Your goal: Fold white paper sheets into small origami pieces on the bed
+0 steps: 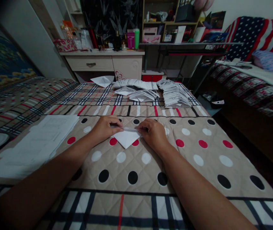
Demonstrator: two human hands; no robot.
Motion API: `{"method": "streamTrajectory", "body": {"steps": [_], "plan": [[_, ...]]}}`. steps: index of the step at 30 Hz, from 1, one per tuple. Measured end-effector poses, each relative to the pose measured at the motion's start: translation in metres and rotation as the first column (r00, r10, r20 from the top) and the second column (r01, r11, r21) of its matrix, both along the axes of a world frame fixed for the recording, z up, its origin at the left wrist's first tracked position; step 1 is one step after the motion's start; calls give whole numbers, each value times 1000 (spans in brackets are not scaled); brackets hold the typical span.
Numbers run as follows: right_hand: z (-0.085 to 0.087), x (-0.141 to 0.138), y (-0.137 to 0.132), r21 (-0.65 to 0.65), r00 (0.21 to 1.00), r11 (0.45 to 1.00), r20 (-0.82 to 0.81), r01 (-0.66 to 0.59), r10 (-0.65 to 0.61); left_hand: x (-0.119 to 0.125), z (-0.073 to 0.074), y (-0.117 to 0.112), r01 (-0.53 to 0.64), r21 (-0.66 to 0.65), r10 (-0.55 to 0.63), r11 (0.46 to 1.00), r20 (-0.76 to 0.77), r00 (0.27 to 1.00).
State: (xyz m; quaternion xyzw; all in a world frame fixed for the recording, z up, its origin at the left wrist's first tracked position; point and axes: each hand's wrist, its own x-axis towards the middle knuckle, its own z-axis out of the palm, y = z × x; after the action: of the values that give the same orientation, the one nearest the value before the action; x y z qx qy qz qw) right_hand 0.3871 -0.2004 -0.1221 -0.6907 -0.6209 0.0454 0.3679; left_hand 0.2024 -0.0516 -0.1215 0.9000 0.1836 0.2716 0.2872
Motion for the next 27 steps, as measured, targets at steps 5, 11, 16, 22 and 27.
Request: {"method": "streamTrajectory", "body": {"steps": [5,11,16,22,27], "plan": [[1,-1,-1,5,999,999,9,-36,36,-7,10,9,178,116,-178,977,-9,984],[1,-2,0,12,998,999,38,-46,46,-12,19,11,248,122,-237,961,-95,967],[2,-4,0,-2,996,999,80,-36,36,-14,25,10,297,150,-266,943,-196,944],[1,-5,-1,-28,991,999,132,-26,29,-14,28,7,293,150,-246,944,-272,930],[8,-10,-3,-69,989,997,143,-16,26,-17,35,3,289,117,-241,950,-313,919]]}}
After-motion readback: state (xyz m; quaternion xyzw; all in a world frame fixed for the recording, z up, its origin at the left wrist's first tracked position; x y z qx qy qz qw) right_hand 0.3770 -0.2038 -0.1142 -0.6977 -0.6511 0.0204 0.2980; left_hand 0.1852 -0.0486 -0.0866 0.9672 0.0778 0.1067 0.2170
